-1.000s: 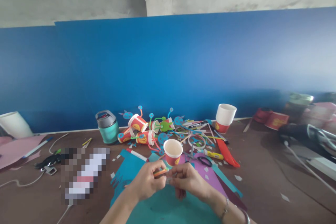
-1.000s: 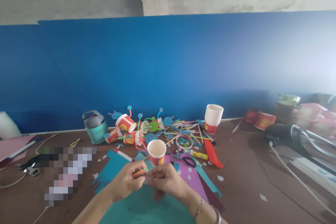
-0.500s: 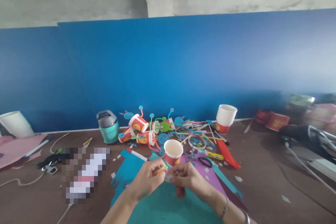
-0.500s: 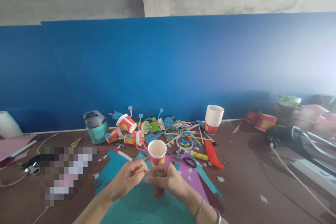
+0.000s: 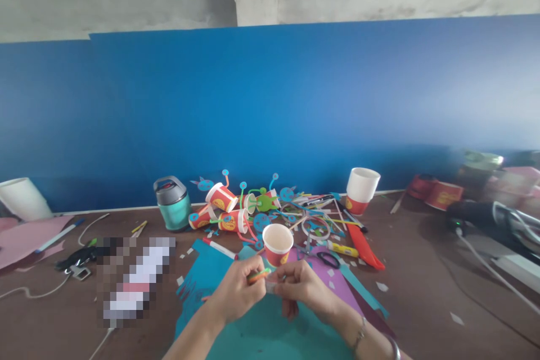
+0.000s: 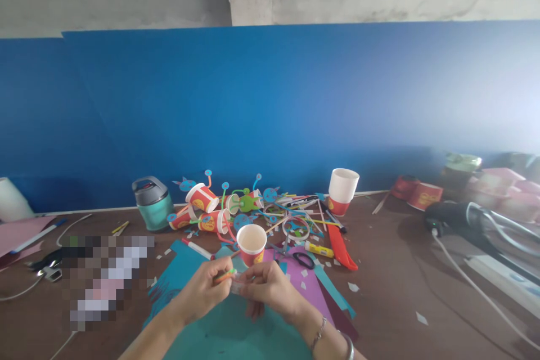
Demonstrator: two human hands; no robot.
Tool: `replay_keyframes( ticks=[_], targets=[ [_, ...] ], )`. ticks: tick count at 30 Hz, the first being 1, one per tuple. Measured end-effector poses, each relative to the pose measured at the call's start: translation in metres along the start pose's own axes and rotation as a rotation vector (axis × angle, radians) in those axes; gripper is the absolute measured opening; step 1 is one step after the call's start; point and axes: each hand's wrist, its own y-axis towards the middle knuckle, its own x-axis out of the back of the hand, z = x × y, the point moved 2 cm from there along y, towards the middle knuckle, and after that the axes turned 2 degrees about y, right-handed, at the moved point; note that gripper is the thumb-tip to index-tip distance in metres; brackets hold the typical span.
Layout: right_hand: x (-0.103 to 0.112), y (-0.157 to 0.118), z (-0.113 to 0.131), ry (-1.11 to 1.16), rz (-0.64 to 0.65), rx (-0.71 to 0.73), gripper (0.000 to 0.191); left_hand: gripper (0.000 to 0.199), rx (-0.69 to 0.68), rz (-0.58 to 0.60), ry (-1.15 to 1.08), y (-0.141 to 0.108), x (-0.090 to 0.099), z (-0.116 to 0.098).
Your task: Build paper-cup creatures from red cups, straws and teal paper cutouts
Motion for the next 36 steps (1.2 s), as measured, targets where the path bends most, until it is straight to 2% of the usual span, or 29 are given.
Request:
replay_keyframes(
  ticks=[12,25,29,32,36],
  targets=[
    [-0.0026,-0.0021,0.0047,0.006,0.000,0.008,0.046,0.021,-0.036,-0.055,0.138,0.0011,-0.0049,0.0036],
    [-0.0022,-0.0009,0.0019,0.042,-0.016,-0.004,0.046,0.020,-0.051,-0.036,0.126,0.0013,-0.0044,0.0048],
    [-0.0029,-0.0006,0.0012,0.044,-0.012,0.004,0.046,0.020,-0.060,-0.087,0.150,0.0019,-0.0033,0.0045],
    [-0.0040,-0.0013,0.0027,0.053,-0.010,0.022,0.046,0.015,-0.055,-0.110,0.112,0.0013,-0.0013,0.0025],
    [-0.0052,-0.0027,0.0057,0.099,0.019,0.027,0.046,0.019,-0.013,-0.049,-0.026,-0.0009,-0.0011,-0.0015]
  ],
)
